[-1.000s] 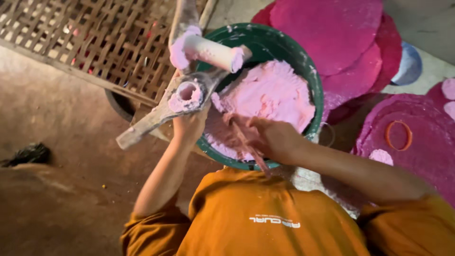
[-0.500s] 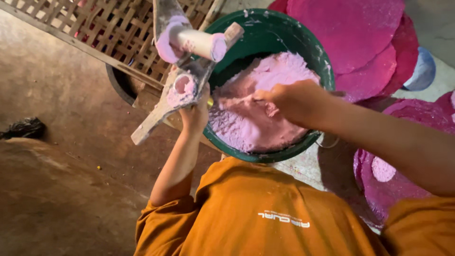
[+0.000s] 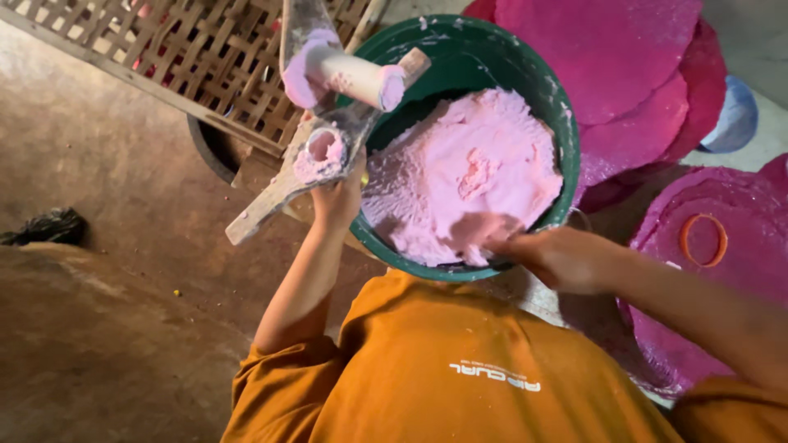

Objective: The person uses a handheld molding tool to scoop pink paste from a bucket and place formed rounds onto large circular trays.

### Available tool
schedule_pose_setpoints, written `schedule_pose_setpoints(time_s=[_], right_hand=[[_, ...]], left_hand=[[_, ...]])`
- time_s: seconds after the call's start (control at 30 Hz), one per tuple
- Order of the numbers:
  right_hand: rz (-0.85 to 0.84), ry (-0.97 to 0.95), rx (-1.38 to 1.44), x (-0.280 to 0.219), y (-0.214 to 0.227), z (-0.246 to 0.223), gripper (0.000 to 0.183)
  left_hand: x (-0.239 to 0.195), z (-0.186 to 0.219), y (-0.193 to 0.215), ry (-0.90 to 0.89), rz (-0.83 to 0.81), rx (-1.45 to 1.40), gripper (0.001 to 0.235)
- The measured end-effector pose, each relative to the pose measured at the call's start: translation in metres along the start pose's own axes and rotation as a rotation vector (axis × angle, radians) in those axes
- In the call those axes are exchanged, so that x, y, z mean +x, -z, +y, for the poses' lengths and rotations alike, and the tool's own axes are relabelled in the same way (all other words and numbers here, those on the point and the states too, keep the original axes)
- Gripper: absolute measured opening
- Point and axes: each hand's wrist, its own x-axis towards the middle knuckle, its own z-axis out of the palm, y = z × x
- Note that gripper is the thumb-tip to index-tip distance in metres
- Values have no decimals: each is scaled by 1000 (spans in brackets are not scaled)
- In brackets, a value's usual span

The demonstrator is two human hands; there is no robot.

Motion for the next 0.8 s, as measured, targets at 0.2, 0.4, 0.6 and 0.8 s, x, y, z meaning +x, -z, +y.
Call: schedule_pose_setpoints(time_s=[0.2,0.4,0.6,0.8], right_hand=[[66,-160,140,-61,22,11,51],[201,-271,430,-73,70,17,41],[436,-164,-287,-60,125,-33,37],[668,86,-1165,-16,77,-106,21]], left_hand=[[18,22,-13,-102,-118,196,16],[20,75,-47,-258,-404,567,69],[24,99,-64,-281,-700,924,80],[4,73,-63,-283,-722,557,67]])
